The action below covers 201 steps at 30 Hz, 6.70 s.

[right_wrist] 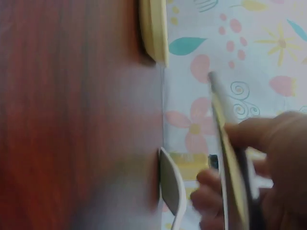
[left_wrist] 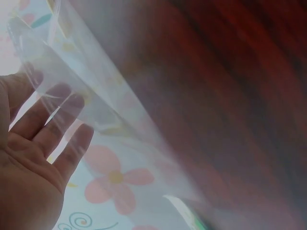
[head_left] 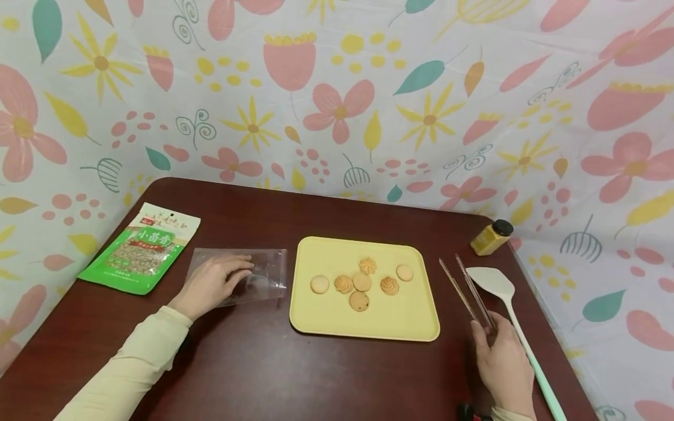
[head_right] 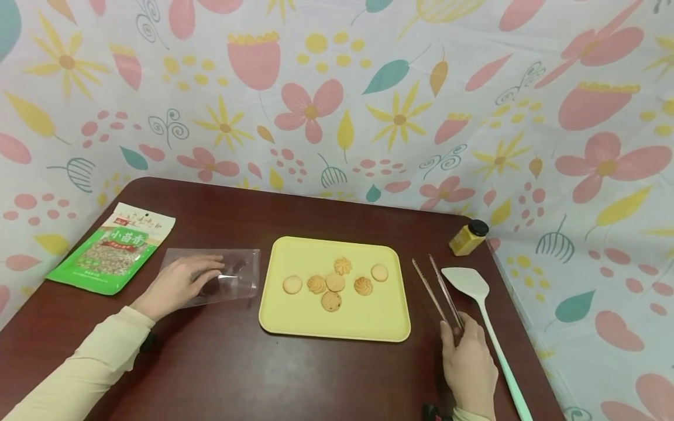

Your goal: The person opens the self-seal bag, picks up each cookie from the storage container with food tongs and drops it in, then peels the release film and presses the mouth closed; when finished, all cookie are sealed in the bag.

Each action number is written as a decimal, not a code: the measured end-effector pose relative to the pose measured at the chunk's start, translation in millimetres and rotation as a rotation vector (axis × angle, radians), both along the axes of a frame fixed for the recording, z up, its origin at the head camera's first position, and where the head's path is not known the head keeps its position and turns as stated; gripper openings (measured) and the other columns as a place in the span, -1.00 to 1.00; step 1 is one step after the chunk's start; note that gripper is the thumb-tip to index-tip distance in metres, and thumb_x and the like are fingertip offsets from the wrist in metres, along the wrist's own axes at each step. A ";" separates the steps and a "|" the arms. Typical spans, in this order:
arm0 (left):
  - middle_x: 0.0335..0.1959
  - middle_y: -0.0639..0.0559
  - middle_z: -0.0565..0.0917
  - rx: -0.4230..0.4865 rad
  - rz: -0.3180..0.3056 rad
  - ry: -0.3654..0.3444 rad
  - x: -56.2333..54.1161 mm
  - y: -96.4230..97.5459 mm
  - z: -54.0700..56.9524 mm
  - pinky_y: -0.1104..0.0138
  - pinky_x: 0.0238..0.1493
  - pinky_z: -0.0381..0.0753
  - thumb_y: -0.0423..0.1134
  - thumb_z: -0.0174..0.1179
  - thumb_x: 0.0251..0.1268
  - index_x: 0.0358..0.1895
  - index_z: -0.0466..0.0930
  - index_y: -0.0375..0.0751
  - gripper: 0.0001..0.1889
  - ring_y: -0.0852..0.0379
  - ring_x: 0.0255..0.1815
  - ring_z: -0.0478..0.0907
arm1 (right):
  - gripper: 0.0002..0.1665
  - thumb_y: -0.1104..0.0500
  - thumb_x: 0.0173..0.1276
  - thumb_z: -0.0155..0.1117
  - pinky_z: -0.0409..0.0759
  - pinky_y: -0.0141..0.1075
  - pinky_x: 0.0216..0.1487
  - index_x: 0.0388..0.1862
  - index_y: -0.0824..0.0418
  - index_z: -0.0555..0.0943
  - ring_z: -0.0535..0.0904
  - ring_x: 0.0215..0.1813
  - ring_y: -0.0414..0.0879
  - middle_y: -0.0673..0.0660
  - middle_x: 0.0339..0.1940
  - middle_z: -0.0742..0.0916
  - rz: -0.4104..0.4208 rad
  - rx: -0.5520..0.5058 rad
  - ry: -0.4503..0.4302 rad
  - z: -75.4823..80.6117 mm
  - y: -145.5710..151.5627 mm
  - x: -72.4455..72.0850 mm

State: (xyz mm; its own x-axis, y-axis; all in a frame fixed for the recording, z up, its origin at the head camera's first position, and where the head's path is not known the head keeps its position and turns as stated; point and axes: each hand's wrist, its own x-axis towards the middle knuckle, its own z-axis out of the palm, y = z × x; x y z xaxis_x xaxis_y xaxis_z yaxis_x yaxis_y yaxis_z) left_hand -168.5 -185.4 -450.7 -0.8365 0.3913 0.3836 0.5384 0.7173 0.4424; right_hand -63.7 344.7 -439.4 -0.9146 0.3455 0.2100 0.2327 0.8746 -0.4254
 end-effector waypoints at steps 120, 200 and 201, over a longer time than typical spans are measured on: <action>0.06 -0.01 0.67 0.056 0.028 -0.123 6.0 2.8 2.8 0.01 0.11 0.55 -0.20 0.25 0.35 0.09 0.67 -0.13 -0.71 -0.03 0.11 0.58 | -0.48 -0.19 0.40 0.19 0.33 -0.47 -0.66 0.25 -0.04 0.58 0.41 -0.58 -0.37 -0.14 -0.48 0.53 0.976 0.342 0.092 26.1 -190.3 -73.1; 0.02 0.07 0.69 0.111 0.021 -0.097 9.1 8.6 2.8 0.15 -0.06 0.65 -0.20 0.24 0.37 0.07 0.69 -0.08 -0.74 0.11 -0.01 0.62 | -0.43 -0.28 0.41 0.09 0.46 -0.37 -0.69 0.27 -0.07 0.58 0.58 -0.56 -0.24 -0.01 -0.36 0.68 1.040 0.508 0.073 12.8 -252.8 -93.5; 0.01 0.07 0.69 0.106 0.025 -0.095 9.1 8.5 2.5 0.15 -0.07 0.65 -0.20 0.24 0.36 0.07 0.69 -0.08 -0.74 0.11 -0.01 0.62 | -0.43 -0.28 0.41 0.09 0.45 -0.38 -0.69 0.27 -0.08 0.57 0.58 -0.55 -0.24 -0.01 -0.35 0.69 1.039 0.508 0.068 12.6 -252.8 -93.4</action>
State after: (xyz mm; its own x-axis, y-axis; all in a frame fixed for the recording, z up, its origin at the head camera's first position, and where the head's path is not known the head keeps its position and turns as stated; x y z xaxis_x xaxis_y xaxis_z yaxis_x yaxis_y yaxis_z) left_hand -159.4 -176.9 -448.2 -0.8798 0.3316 0.3406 0.4734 0.6761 0.5646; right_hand -157.1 91.9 -426.8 -0.6899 -0.7040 0.1687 -0.7079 0.7048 0.0462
